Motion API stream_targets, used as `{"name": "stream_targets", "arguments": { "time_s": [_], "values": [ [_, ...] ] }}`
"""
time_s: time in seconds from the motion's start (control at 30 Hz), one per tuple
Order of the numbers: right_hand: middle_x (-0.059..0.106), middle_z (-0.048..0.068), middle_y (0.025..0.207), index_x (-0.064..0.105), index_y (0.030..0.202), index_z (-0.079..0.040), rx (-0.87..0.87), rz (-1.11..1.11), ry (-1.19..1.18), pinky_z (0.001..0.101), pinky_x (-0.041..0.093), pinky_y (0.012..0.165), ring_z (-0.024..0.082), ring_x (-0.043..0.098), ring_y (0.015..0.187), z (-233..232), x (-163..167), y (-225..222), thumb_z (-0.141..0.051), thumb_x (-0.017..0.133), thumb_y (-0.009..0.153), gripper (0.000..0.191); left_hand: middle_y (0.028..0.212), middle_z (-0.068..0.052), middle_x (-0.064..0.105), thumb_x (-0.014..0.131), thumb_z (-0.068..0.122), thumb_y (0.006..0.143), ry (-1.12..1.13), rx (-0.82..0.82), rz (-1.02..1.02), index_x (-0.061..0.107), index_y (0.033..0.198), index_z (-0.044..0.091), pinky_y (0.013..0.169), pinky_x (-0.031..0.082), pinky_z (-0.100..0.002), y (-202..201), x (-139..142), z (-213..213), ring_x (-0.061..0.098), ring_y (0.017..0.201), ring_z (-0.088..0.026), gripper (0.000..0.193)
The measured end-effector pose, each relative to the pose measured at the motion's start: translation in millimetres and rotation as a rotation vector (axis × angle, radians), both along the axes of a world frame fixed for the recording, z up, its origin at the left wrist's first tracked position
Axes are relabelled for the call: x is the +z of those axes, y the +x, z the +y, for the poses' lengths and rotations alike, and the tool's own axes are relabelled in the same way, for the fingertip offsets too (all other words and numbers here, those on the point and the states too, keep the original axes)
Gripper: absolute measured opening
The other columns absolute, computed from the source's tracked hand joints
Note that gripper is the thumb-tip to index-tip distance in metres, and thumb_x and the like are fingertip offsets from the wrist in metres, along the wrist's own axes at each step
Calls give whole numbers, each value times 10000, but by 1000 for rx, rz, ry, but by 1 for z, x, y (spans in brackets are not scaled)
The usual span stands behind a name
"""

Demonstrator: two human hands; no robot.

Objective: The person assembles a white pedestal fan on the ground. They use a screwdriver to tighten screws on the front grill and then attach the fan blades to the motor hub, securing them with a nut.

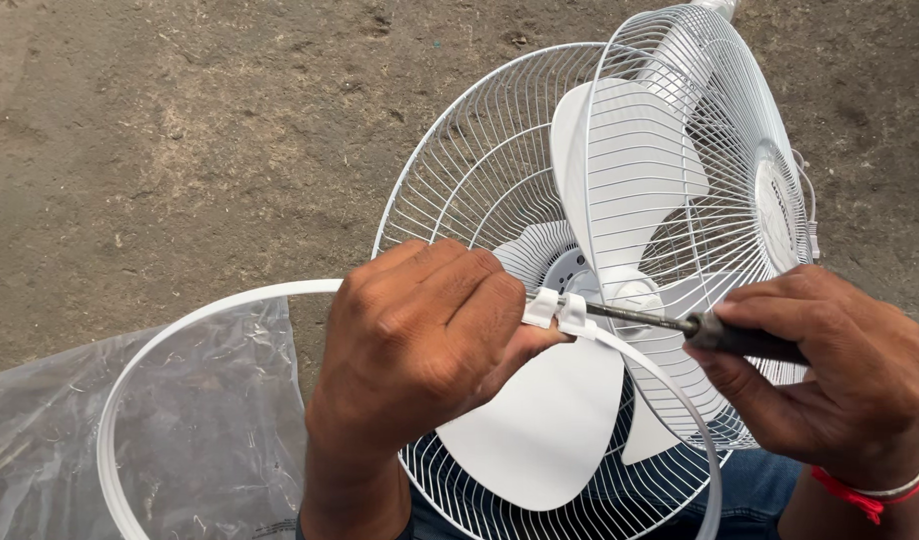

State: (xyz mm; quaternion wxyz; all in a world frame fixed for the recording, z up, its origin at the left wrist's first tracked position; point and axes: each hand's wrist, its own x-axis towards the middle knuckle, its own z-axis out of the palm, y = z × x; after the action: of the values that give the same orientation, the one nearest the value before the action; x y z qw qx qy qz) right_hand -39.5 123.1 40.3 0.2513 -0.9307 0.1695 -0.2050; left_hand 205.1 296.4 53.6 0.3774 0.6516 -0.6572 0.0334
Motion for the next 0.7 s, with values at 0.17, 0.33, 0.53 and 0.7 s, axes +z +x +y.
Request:
{"name": "stream_targets", "arguments": {
  "time_s": [0.17,0.33,0.53,0.7],
  "values": [
    [755,151,844,739,989,11,-68,97,21,339,539,585,199,723,709,7,2,0,-125,784,801,237,629,-14,526,730,434,980,-8,-9,8,565,696,80,492,416,-303,2,1,1,550,586,-116,483],
    [715,167,854,649,948,23,-60,41,20,301,572,570,207,713,716,11,4,7,-235,754,846,296,623,-25,535,788,385,924,7,-10,4,576,689,68,480,406,-322,2,3,2,551,573,-132,449],
    [722,144,840,657,925,0,-7,3,-41,299,577,592,209,731,710,7,-1,5,-266,744,883,284,627,-26,540,792,378,929,-7,-5,-1,577,693,67,482,410,-318,2,3,-1,558,578,-131,445],
    [760,84,766,740,954,-33,-73,178,89,296,534,530,159,704,630,6,-7,-3,-252,777,847,247,623,-23,539,799,380,918,-12,-6,-7,577,694,69,476,410,-320,3,4,-1,555,569,-132,443]
  ]
}}
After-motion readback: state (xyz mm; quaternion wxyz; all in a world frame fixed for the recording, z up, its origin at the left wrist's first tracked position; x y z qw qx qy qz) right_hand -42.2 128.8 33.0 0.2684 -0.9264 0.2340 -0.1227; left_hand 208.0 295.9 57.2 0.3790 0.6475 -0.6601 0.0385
